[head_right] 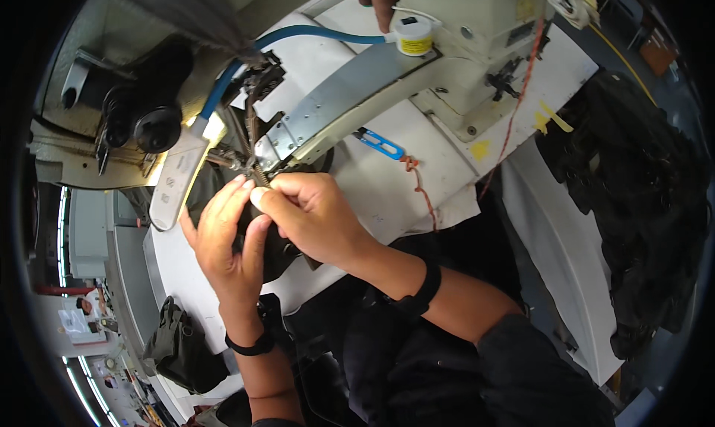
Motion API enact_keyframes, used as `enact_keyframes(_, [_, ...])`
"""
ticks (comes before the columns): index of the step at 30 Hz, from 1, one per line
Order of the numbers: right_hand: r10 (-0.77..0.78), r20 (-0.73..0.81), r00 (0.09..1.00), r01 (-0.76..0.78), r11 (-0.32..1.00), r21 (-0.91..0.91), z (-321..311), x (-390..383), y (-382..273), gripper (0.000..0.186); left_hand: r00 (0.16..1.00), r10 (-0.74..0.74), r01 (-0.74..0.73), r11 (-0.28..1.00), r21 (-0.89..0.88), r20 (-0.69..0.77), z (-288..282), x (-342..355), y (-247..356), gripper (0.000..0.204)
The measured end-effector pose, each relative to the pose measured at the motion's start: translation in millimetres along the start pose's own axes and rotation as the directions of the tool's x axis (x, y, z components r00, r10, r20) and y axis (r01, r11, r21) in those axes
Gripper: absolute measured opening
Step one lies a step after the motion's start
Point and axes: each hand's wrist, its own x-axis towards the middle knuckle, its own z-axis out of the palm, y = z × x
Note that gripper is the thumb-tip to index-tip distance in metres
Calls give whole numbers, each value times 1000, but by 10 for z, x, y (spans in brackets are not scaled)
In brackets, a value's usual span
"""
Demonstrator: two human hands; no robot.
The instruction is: The person sews a dark green bag using an industrial sewing machine, attaching a zipper and a metal D-ring. They guide the bag under the needle, adjust the fabric, and trim threads with scissors. The person repeats the process on multiple bags, handling them one at a time.
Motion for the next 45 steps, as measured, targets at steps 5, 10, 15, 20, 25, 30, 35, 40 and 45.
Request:
enact_keyframes(5, [38, 96, 995, -28, 995, -97, -94, 9, 13, 30, 999, 52, -52, 998, 33, -16, 18, -42, -10, 41])
enact_keyframes(10, [-129, 66, 989, 144, 931, -336, -120, 27, -99, 32, 1000, 16, -15, 995, 98, -15, 39, -85, 49, 47])
enact_keyframes(15, [-35, 109, 993, 87, 849, -521, -168, -36, -314, 16, 992, -89, 96, 993, 74, -86, 154, -186, 183, 47])
enact_keyframes(20, [-27, 37, 999, 36, 967, -252, -77, -85, -180, 23, 970, -177, 140, 967, -214, -166, 244, -198, 151, 38])
enact_keyframes(25, [-23, 0, 1000, 23, 976, -215, -6, -6, -178, 21, 973, -154, 106, 960, -259, -174, 194, -108, 14, 31])
enact_keyframes(30, [12, -35, 999, -21, 969, -248, 41, 10, -196, 17, 959, -166, 111, 966, -234, -230, 271, -141, 21, 33])
enact_keyframes(35, [-103, 8, 995, 97, 912, -398, 10, -27, -189, 18, 960, -155, 134, 986, -101, -233, 351, -224, 162, 42])
enact_keyframes(40, [-67, 12, 998, 65, 895, -441, -8, -57, -261, 17, 948, -125, 114, 992, -55, -293, 433, -187, 140, 43])
enact_keyframes(45, [-451, 62, 890, 374, 646, -665, -169, -199, -344, 19, 958, -209, 154, 952, -263, -196, 392, -104, 151, 44])
